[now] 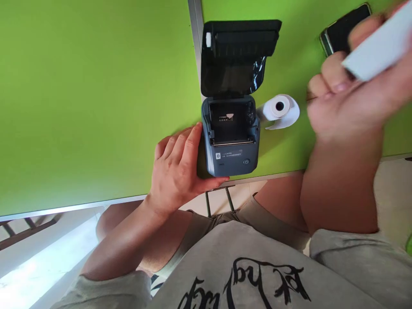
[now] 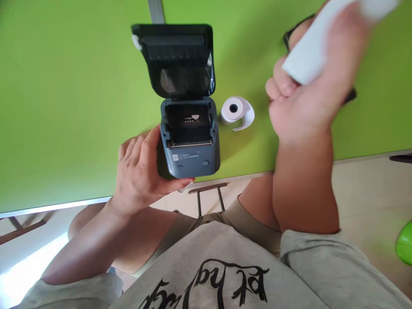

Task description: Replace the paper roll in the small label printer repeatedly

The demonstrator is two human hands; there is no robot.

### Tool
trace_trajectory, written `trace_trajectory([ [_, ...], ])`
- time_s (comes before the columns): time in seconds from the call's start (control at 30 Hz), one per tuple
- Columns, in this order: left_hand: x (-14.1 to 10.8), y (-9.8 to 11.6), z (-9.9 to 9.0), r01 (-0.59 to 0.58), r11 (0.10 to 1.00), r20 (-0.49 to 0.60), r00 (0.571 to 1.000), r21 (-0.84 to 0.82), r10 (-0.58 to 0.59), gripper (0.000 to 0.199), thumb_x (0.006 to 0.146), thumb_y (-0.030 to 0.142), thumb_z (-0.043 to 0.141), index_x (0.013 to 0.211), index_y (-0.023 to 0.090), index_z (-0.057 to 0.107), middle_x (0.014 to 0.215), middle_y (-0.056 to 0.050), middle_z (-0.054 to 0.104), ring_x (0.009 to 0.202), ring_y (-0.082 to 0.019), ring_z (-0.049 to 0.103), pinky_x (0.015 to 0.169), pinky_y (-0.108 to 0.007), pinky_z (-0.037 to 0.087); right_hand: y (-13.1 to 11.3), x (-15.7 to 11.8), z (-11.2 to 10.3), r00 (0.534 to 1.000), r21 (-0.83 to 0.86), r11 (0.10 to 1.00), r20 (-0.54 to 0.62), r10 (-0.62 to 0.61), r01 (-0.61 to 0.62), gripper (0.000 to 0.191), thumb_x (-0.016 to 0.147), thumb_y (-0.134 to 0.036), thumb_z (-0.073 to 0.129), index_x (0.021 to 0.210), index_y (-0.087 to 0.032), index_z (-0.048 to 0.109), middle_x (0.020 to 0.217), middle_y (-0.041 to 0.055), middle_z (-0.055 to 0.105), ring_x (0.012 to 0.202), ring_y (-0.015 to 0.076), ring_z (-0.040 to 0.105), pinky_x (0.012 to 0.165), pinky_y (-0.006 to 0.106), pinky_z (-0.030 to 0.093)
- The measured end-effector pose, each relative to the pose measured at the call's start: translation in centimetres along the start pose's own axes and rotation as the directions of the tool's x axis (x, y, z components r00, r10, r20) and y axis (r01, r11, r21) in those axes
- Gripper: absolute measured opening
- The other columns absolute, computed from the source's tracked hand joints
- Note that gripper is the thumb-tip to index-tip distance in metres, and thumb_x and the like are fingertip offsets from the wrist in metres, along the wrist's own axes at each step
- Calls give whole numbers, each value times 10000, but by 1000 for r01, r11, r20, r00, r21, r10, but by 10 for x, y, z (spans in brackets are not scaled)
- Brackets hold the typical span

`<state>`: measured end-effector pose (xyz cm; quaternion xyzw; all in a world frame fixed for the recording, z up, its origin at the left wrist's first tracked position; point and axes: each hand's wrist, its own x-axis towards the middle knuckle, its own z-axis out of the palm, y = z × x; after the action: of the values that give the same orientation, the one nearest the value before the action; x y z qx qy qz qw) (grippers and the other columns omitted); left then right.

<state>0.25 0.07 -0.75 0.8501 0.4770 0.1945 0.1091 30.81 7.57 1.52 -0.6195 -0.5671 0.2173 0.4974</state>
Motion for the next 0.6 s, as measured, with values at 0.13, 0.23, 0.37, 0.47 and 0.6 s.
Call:
trace_trajectory([
  [0.13, -1, 0, 1, 8, 1000, -16, 1000, 10, -8, 1071, 855, 940, 477, 1579, 154, 404, 1315, -192, 720, 1118, -360, 706, 991, -452, 450, 18, 1, 29, 986, -16, 993, -115, -122, 121, 299, 677, -377, 695, 782, -256, 443, 723, -21, 421, 660, 105, 359, 638, 313, 327],
  [0.23, -1, 0, 2, 37, 999, -2, 999, -16, -37, 1089, 835, 943, 506, 1610, 193, 361, 1338, -181, 712, 1134, -369, 696, 1006, -465, 446, 24, 3, 36, 979, -138, 975, -89, -185, 172, 276, 635, -304, 699, 743, -253, 450, 669, -31, 432, 644, 112, 372, 663, 330, 322],
  [0.37, -1, 0, 2, 38, 999, -3, 999, -23, -38, 1084, 835, 948, 492, 1601, 189, 381, 1337, -180, 713, 1138, -362, 695, 1009, -462, 450, 26, 3, 29, 978, -319, 928, -12, -209, 194, 377, 594, -224, 787, 900, -235, 567, 857, -9, 652, 767, 130, 532, 714, 304, 375],
  [0.47, 0, 0, 2, 22, 1000, -11, 1000, 4, -22, 1080, 841, 947, 484, 1580, 164, 405, 1316, -188, 717, 1117, -360, 697, 999, -458, 453, 32, 2, 23, 973, -352, 910, 3, -232, 218, 426, 591, -252, 845, 961, -238, 635, 917, 10, 712, 794, 146, 578, 692, 299, 371],
  [0.6, -1, -1, 3, 19, 1000, -12, 1000, -1, -19, 1085, 836, 934, 521, 1585, 158, 402, 1330, -190, 712, 1123, -367, 692, 998, -460, 448, 43, 2, 11, 939, -394, 854, 81, -335, 339, 551, 639, -450, 892, 1107, -262, 671, 946, 28, 740, 816, 184, 664, 750, 329, 462],
])
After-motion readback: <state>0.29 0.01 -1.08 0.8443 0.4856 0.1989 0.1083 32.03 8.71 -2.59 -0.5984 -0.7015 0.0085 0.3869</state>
